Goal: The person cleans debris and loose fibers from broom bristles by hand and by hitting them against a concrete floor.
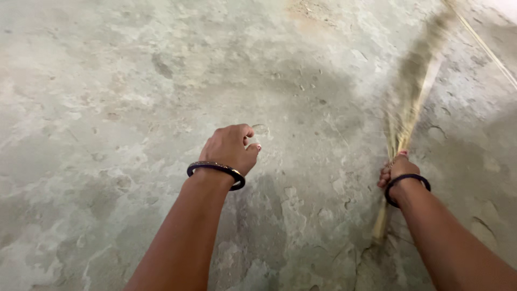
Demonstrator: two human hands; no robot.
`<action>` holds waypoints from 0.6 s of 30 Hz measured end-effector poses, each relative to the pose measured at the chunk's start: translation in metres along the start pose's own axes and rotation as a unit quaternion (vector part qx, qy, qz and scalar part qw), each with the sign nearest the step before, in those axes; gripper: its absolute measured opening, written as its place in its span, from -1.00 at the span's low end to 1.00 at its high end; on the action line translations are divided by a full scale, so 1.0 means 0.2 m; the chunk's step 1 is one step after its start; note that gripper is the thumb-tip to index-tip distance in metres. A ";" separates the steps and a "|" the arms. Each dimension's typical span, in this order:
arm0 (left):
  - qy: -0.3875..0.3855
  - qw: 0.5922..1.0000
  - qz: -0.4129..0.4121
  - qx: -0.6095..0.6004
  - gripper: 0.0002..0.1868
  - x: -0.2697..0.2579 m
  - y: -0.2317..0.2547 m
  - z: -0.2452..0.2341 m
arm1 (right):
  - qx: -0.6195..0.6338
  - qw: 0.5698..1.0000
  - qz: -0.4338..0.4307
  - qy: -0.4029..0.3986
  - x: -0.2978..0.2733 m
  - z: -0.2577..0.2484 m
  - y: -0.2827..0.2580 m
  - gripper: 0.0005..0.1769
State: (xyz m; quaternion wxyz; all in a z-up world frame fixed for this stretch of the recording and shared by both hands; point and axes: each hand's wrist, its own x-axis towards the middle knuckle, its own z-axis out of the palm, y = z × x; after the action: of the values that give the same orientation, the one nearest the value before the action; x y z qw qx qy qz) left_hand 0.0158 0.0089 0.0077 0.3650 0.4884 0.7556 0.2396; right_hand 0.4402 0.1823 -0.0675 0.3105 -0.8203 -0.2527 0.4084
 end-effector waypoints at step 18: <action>-0.006 1.000 0.002 0.013 -0.61 -0.01 0.00 0.02 | 0.263 0.963 -0.027 -0.058 0.05 -0.06 -0.09 -0.68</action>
State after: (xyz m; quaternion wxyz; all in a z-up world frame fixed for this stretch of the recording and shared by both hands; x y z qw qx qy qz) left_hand 0.0199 0.0071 0.0049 0.3623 0.4961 0.7556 0.2274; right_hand 0.4521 0.1978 -0.0546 0.5111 -0.6772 -0.1764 0.4991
